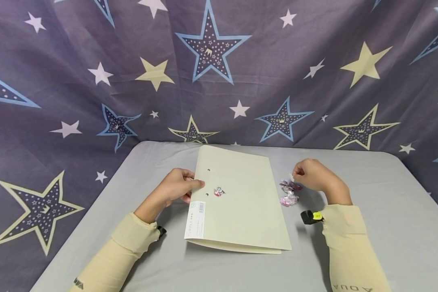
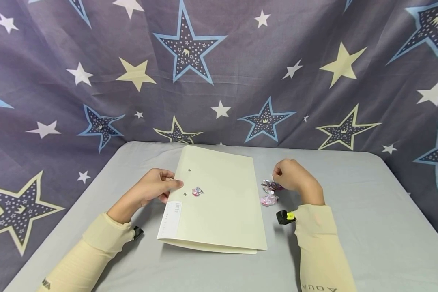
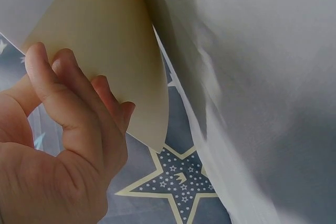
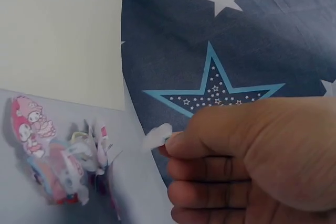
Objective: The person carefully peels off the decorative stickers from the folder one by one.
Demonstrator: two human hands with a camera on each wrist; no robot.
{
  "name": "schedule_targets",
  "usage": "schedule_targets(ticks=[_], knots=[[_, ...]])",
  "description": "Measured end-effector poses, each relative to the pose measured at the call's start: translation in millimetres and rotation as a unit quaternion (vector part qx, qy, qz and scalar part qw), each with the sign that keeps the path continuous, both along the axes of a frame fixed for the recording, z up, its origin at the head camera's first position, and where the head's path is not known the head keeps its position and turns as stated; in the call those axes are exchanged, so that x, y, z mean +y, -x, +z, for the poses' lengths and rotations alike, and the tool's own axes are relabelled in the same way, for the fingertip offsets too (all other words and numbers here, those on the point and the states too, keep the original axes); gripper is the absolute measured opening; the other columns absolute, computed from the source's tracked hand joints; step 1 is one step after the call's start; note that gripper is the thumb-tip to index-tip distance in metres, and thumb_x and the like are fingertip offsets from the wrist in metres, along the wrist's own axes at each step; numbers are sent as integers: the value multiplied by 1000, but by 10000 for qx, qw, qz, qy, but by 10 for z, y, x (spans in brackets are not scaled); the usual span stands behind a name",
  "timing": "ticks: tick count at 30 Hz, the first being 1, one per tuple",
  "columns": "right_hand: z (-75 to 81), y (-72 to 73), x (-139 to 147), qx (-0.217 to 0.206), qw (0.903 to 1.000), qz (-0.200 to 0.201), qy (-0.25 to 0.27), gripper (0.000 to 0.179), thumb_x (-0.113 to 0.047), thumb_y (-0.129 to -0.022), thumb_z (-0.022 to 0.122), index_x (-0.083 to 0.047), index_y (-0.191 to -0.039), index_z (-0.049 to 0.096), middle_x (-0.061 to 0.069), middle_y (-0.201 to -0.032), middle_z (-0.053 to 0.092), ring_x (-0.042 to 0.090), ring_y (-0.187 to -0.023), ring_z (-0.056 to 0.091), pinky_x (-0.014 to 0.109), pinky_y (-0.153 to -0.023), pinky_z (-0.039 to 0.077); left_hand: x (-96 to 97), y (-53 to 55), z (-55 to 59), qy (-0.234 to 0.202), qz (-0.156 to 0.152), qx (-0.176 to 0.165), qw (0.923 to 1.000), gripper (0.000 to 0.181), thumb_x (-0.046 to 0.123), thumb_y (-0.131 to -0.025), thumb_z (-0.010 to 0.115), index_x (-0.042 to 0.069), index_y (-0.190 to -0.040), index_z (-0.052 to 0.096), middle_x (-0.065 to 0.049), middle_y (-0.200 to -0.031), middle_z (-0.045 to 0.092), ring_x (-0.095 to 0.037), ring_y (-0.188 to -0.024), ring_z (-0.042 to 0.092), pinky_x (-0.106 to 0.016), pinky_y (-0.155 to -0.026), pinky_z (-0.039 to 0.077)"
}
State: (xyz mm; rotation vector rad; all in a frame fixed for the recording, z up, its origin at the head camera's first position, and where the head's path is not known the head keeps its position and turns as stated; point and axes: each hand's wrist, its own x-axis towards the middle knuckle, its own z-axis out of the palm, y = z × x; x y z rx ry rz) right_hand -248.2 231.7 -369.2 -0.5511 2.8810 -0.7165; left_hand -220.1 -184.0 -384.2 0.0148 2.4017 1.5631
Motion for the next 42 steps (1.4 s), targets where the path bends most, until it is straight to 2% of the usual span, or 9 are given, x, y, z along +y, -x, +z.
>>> schedule_targets(ticks=[9,22,35,42], knots=[[-8,-11,-9,-112,9998,-139,-16,16,-7,-95,59,-2,-89,72,2,-75,62,18,-68,52,32,-61,44,-16,5,-15,-39,-31,32,10000,32,17,-91,75,-6,-112,66,-11,-82,72,-13,-53,60,-23,-45,53],[50,-36,-156,249,9997,-45,54,12,-6,-94,62,-4,-89,72,1,-77,65,17,-70,54,33,-64,47,-16,-6,-3,-4,-28,52,10000,33,17,-91,75,-6,-114,65,-12,-84,72,-14,-53,61,-24,-45,53],[79,-45,-486,866,9960,191,76,9,-8,-97,66,-7,-90,72,-1,-75,63,17,-72,56,38,-71,50,-10,-9,4,7,-32,60,10000,34,16,-92,75,-6,-115,65,-12,-84,72,-14,-54,61,-24,-46,54],[85,-78,-672,1328,9903,410,86,6,-8,-95,69,-5,-92,73,0,-78,64,17,-73,56,39,-71,52,-3,-23,25,6,-26,52,10000,34,16,-92,74,-6,-115,65,-12,-84,72,-14,-53,61,-23,-45,53]])
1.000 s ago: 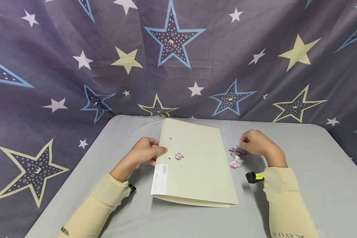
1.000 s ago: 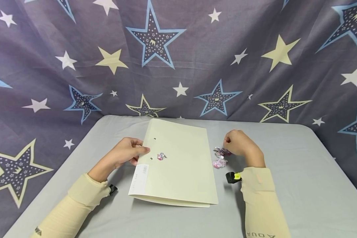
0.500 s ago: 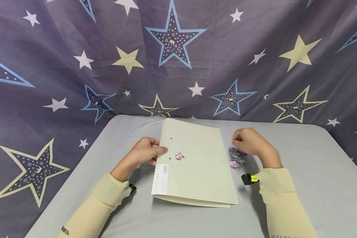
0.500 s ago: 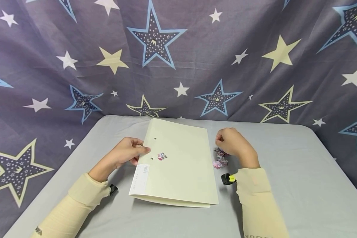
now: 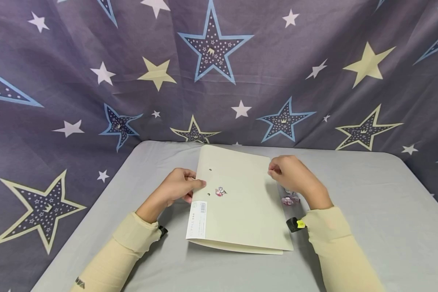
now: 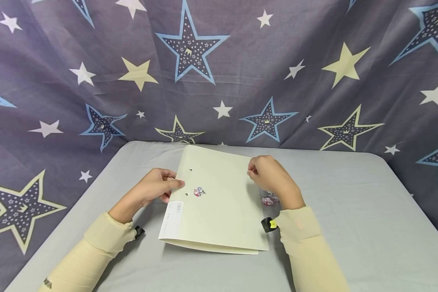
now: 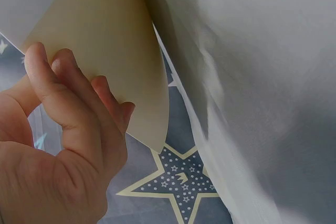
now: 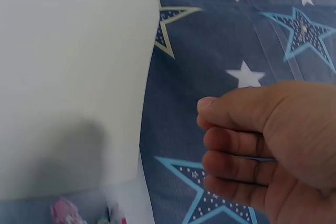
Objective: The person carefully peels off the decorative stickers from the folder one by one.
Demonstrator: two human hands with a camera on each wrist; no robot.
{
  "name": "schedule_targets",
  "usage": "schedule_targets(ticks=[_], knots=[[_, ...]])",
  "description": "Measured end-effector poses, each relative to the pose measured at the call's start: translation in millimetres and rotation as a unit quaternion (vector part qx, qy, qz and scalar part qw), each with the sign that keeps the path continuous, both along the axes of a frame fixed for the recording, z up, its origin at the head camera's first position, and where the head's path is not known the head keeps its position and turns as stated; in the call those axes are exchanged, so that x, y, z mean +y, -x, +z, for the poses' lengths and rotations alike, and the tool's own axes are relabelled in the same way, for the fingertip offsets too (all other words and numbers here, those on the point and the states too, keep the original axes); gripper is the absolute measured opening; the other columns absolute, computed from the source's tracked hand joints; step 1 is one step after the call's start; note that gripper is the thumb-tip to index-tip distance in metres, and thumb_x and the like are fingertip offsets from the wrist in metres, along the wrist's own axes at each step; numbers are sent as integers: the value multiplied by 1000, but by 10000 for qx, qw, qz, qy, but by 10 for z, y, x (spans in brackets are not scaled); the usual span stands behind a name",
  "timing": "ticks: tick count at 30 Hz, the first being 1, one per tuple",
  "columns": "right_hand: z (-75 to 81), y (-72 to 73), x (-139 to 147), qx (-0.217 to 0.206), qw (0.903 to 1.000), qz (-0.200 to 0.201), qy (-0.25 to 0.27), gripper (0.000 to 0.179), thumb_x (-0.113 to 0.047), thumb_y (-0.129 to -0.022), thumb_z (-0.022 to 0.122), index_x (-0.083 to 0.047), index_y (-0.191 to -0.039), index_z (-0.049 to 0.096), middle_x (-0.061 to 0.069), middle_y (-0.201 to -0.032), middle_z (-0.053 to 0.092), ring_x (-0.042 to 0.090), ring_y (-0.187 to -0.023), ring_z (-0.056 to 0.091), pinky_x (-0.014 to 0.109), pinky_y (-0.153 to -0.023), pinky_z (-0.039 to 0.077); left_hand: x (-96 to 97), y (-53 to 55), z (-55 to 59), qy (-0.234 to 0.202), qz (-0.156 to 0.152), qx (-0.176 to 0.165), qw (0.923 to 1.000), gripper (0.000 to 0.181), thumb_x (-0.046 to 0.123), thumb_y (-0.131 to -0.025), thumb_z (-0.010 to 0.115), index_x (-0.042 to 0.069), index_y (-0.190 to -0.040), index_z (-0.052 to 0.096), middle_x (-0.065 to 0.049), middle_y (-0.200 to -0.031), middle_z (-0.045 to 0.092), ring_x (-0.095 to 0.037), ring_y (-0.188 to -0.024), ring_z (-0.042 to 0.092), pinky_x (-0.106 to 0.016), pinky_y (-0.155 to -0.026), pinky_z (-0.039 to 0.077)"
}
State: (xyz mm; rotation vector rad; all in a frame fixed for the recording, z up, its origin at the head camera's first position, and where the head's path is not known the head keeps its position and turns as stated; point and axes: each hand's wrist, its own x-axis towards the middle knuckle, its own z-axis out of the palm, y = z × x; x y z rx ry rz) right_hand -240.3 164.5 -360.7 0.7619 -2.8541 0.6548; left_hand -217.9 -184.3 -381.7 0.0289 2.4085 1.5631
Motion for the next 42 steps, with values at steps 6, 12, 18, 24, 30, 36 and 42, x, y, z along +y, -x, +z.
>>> schedule_targets(ticks=[6,12,18,24,30,36,42], knots=[[-12,-39,-184,306,9990,325,-51,6,-10,-95,71,-4,-93,74,1,-80,64,17,-74,57,36,-71,53,-2,-1,9,16,7,23,10000,35,16,-92,74,-7,-116,64,-12,-85,72,-13,-54,60,-23,-46,53],[-28,-107,-400,595,9957,692,-127,7,-10,-93,74,-4,-92,74,3,-82,67,17,-77,61,35,-73,56,0,1,5,10,15,5,10000,35,17,-92,74,-6,-116,65,-12,-85,72,-14,-54,61,-24,-46,54],[-72,-173,-581,799,9930,853,-194,10,-14,-94,76,-4,-94,74,3,-84,67,18,-79,62,34,-74,56,-1,3,11,-28,16,-40,10000,36,16,-91,74,-7,-117,64,-12,-85,72,-14,-54,61,-24,-46,54],[-124,-208,-697,1312,9861,1001,-168,12,-14,-92,78,-3,-93,73,4,-83,66,19,-77,61,34,-74,55,-3,3,21,-5,-8,-23,10000,34,17,-91,74,-6,-115,65,-12,-85,71,-14,-54,60,-23,-46,54],[-154,-251,-821,1711,9772,1240,-192,14,-15,-91,79,-3,-93,73,5,-85,69,21,-78,62,36,-76,55,2,-2,24,5,0,-1,10000,34,17,-91,74,-6,-114,65,-11,-85,72,-14,-55,62,-24,-46,54],[-181,-285,-895,1682,9767,1293,-322,13,-17,-92,78,-5,-92,73,4,-85,68,21,-79,63,35,-77,55,7,-2,22,19,8,45,10000,34,17,-91,74,-6,-115,66,-11,-84,72,-14,-55,62,-24,-46,54],[-198,-307,-939,1701,9745,1434,-278,13,-18,-92,78,-6,-92,73,2,-84,66,19,-78,61,34,-76,54,13,-4,21,10,-3,95,10000,33,17,-91,74,-6,-114,66,-11,-84,71,-15,-55,63,-24,-47,55]])
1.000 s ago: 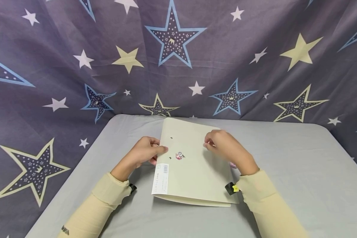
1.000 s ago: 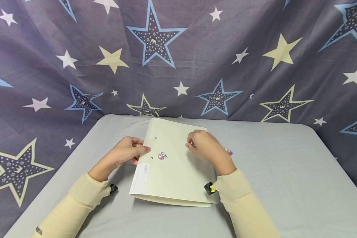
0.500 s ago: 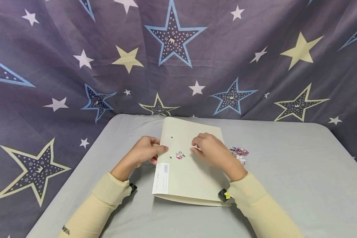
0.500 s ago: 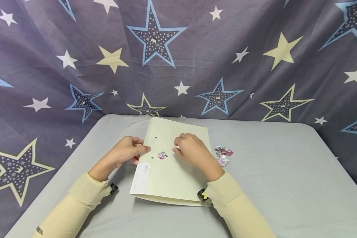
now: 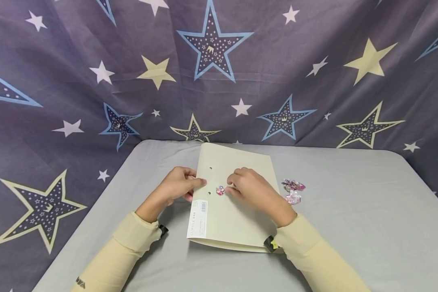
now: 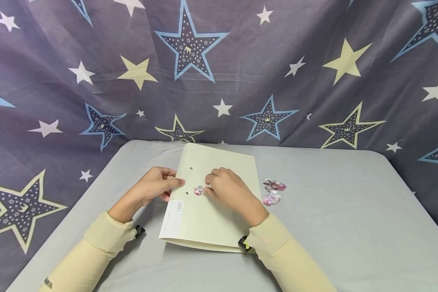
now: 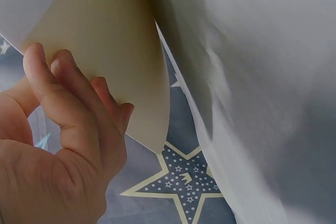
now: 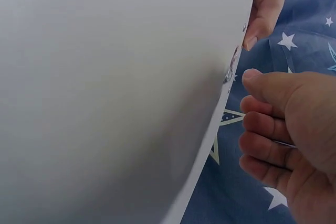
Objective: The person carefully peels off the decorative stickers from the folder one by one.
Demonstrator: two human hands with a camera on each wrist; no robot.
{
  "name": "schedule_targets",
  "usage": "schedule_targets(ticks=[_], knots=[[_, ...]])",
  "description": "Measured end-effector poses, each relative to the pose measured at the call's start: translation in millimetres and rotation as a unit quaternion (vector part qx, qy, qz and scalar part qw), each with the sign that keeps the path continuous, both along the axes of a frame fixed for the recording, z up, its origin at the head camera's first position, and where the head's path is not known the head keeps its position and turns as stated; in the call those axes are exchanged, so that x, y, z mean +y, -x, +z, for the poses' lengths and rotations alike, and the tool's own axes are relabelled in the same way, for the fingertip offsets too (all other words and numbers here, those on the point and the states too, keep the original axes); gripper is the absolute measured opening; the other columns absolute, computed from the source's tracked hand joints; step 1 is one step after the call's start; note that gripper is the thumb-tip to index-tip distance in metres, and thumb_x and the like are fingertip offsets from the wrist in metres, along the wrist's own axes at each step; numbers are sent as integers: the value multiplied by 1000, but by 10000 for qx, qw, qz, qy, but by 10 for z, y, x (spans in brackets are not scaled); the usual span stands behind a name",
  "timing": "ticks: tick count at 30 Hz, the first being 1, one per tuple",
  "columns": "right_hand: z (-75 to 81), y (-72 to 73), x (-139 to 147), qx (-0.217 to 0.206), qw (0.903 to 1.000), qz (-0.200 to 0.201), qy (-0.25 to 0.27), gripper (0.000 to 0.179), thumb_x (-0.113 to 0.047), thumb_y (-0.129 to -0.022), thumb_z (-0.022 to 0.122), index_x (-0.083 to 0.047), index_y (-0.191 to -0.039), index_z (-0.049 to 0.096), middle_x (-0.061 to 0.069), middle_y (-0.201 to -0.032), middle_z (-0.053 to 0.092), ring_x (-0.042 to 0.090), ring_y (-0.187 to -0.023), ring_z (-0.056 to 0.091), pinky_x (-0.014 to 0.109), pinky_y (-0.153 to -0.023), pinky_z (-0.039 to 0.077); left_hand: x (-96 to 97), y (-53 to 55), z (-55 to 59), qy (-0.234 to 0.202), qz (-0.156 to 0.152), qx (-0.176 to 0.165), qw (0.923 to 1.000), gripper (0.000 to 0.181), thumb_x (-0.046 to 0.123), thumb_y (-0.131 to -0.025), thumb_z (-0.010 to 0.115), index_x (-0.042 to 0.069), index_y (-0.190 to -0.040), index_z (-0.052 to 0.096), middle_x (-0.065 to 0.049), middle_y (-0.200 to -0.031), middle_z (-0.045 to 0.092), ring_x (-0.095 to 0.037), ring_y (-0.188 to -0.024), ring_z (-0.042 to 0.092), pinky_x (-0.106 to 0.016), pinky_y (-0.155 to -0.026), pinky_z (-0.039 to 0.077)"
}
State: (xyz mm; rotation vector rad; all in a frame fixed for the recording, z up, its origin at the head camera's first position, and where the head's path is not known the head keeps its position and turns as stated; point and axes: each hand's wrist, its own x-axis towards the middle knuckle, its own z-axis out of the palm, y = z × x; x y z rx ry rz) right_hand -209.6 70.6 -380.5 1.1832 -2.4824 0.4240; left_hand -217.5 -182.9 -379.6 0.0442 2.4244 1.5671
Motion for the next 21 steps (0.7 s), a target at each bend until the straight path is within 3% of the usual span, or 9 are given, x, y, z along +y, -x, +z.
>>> schedule_targets(ticks=[13,21], knots=[[-18,-47,-58,-18,9993,347,96,13,-23,-93,78,-10,-90,75,0,-82,64,15,-73,57,32,-72,52,19,-31,35,-62,5,96,9999,31,17,-91,74,-5,-111,68,-8,-81,70,-14,-56,62,-24,-46,54],[-36,-53,-95,-106,9988,470,81,12,-22,-94,77,-10,-96,78,-1,-87,68,13,-77,61,32,-77,53,17,-32,41,-102,11,124,9999,32,17,-91,74,-6,-112,67,-8,-81,71,-14,-54,62,-24,-46,54]])
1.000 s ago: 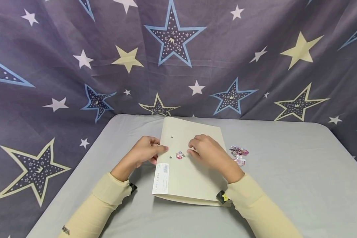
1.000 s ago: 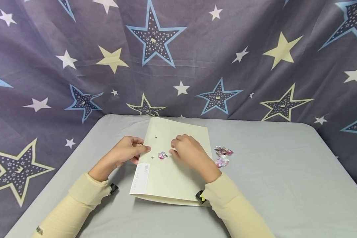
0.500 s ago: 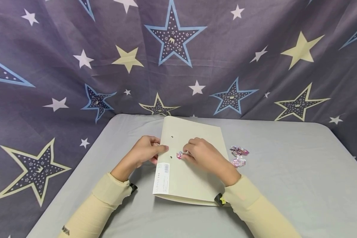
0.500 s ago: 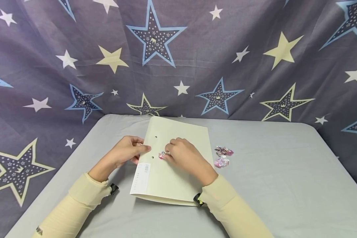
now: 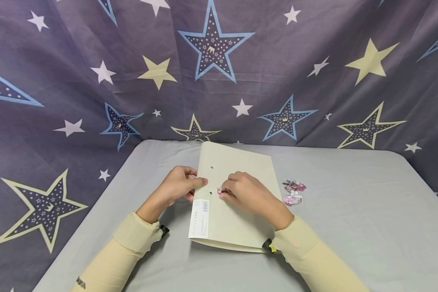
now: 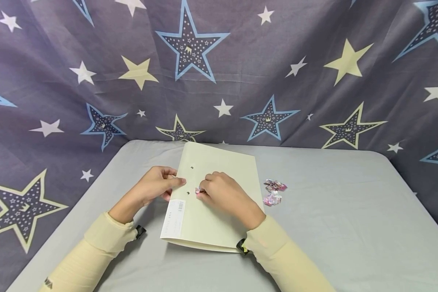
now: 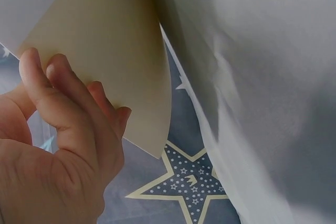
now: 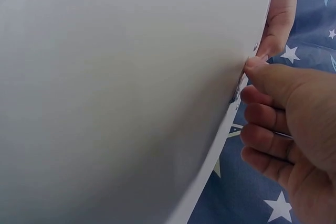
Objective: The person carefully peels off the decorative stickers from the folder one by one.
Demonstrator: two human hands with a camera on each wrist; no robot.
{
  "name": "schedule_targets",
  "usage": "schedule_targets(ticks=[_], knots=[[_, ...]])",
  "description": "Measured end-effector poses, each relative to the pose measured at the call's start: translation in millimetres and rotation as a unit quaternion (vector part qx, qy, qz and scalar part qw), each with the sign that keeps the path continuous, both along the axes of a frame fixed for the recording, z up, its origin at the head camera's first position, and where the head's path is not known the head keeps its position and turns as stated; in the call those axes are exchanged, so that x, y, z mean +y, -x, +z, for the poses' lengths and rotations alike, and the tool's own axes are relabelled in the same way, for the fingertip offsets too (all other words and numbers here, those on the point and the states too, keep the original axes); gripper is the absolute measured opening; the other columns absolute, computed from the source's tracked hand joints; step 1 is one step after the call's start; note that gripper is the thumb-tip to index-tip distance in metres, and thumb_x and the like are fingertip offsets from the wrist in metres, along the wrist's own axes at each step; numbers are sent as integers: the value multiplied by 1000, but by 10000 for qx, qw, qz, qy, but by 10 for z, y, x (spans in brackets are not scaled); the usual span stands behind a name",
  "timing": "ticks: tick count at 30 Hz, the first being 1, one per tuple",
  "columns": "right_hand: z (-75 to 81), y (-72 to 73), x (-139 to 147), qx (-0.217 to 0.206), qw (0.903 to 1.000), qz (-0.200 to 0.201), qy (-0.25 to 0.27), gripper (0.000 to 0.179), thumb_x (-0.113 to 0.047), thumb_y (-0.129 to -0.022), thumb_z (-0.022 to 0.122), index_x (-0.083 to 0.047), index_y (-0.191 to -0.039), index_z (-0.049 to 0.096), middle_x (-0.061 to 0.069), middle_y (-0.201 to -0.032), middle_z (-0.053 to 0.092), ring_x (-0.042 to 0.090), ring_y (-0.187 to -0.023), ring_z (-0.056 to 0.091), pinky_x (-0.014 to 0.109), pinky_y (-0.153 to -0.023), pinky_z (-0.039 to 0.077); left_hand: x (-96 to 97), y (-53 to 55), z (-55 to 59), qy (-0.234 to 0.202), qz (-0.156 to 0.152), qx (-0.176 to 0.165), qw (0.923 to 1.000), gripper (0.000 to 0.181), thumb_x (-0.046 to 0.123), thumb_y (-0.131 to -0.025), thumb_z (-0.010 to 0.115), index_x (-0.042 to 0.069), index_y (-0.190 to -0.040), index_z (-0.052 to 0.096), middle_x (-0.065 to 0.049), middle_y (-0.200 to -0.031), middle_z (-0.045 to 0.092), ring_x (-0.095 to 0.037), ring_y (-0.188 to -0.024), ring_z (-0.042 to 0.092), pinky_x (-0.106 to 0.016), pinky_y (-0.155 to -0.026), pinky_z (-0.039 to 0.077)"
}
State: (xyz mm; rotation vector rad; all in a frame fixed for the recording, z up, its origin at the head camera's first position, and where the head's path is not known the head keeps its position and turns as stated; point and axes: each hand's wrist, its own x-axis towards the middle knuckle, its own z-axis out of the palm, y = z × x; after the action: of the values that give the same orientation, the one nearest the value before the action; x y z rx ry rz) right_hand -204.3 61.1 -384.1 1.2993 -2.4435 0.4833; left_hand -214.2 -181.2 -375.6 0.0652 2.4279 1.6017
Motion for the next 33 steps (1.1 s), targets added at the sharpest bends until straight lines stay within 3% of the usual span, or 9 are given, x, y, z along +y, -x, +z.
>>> schedule_targets(ticks=[33], knots=[[-47,-48,-81,487,9987,-124,39,6,-7,-93,71,-9,-87,73,1,-82,68,16,-75,62,32,-73,55,-1,4,-7,-16,38,-10,10000,31,16,-92,74,-5,-113,66,-11,-84,72,-17,-56,65,-26,-46,55]])
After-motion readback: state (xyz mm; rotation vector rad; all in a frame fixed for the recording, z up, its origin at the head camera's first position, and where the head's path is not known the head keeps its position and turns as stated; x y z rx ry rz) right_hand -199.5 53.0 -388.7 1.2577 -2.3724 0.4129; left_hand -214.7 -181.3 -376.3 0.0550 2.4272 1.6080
